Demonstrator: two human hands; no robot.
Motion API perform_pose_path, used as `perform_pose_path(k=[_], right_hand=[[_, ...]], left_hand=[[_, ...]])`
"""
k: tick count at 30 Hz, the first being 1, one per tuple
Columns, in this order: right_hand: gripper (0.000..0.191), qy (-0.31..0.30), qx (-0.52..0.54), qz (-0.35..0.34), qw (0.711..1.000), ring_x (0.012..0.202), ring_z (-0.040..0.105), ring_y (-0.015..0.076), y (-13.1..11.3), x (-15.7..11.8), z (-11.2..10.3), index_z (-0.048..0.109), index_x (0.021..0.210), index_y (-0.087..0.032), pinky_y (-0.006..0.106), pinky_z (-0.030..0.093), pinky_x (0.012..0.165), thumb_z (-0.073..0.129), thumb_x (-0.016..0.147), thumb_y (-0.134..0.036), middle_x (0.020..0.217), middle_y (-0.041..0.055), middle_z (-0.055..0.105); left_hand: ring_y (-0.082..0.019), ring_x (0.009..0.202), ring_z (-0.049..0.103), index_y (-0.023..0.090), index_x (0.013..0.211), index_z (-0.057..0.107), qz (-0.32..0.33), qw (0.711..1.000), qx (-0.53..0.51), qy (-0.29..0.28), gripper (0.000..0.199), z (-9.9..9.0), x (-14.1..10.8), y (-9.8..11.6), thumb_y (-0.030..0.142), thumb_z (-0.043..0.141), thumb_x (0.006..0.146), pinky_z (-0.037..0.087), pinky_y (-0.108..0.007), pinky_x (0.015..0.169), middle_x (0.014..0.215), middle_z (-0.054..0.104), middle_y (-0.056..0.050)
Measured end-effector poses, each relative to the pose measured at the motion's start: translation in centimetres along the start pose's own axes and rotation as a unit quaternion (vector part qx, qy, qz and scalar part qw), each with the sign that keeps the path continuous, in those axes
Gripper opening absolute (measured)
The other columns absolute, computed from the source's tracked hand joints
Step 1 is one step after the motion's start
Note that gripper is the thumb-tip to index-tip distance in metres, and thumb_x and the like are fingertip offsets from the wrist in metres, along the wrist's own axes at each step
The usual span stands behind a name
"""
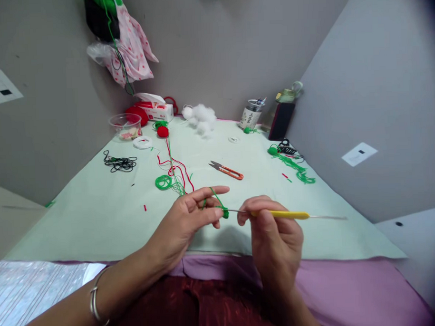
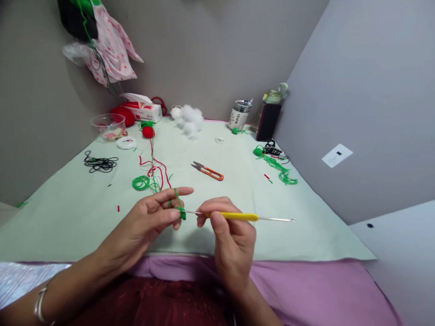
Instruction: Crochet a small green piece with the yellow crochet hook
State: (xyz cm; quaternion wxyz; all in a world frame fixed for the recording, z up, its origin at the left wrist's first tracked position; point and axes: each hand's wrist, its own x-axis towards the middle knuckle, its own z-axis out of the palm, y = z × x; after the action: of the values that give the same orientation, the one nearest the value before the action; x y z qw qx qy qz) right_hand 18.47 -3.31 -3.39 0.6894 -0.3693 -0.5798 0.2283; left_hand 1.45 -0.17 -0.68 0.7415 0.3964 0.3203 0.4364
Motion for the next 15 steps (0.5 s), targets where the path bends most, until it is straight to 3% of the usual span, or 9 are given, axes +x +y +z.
perform_pose_path(k=[4, 7, 10, 12, 15], right_hand=[[0.020, -0.021, -0.026, 0.006, 0.999, 0.073, 0.067, 0.0167, 0.2, -0.1, 0.5, 0.078, 0.103, -0.025, 0.033, 0.058, 0.067, 0.059, 0.103, -0.017, 0.086, 0.0027, 0.074], [0.027, -0.031, -0.144, -0.079, 0.986, 0.080, 0.071, 0.0179, 0.6, -1.0, 0.7, 0.078, 0.115, -0.029, 0.033, 0.060, 0.070, 0.062, 0.101, -0.013, 0.091, 0.0029, 0.075], [0.039, -0.035, -0.239, -0.182, 0.953, 0.091, 0.074, 0.0200, 0.9, -1.6, 0.5, 0.077, 0.127, -0.032, 0.033, 0.062, 0.074, 0.067, 0.097, -0.009, 0.107, 0.0059, 0.076], [0.037, -0.031, -0.212, -0.160, 0.963, 0.090, 0.073, 0.0190, 0.8, -1.4, 0.3, 0.077, 0.124, -0.031, 0.033, 0.061, 0.074, 0.065, 0.097, -0.007, 0.103, 0.0051, 0.076], [0.028, 0.000, -0.096, -0.050, 0.994, 0.078, 0.068, 0.0162, 0.2, -0.6, 0.2, 0.079, 0.110, -0.028, 0.031, 0.057, 0.069, 0.060, 0.101, -0.010, 0.087, 0.0015, 0.073]], left_hand=[[-0.012, 0.076, 0.058, 0.025, 0.116, 0.083, 0.034, 0.999, 0.032, 0.009, 0.036, 0.2, -0.1, -0.6, 0.025, 0.089, 0.080, 0.046, -0.026, 0.077, 0.082, 0.064, 0.003], [-0.013, 0.082, 0.058, 0.027, 0.118, 0.082, 0.039, 0.999, 0.011, 0.035, 0.040, 0.4, -0.1, -1.0, 0.027, 0.091, 0.079, 0.045, -0.025, 0.079, 0.084, 0.066, 0.002], [-0.012, 0.079, 0.057, 0.025, 0.121, 0.082, -0.014, 0.999, -0.032, 0.020, 0.042, 0.5, 0.1, -1.0, 0.028, 0.091, 0.080, 0.045, -0.024, 0.078, 0.085, 0.068, 0.001], [-0.011, 0.076, 0.055, 0.022, 0.117, 0.084, -0.044, 0.998, -0.052, 0.012, 0.039, 0.3, 0.3, -0.8, 0.028, 0.091, 0.079, 0.045, -0.023, 0.075, 0.089, 0.069, 0.000], [-0.008, 0.073, 0.053, 0.023, 0.111, 0.086, -0.028, 0.998, -0.047, 0.027, 0.033, 0.0, 0.4, -0.5, 0.026, 0.091, 0.078, 0.044, -0.022, 0.073, 0.093, 0.068, 0.001]])
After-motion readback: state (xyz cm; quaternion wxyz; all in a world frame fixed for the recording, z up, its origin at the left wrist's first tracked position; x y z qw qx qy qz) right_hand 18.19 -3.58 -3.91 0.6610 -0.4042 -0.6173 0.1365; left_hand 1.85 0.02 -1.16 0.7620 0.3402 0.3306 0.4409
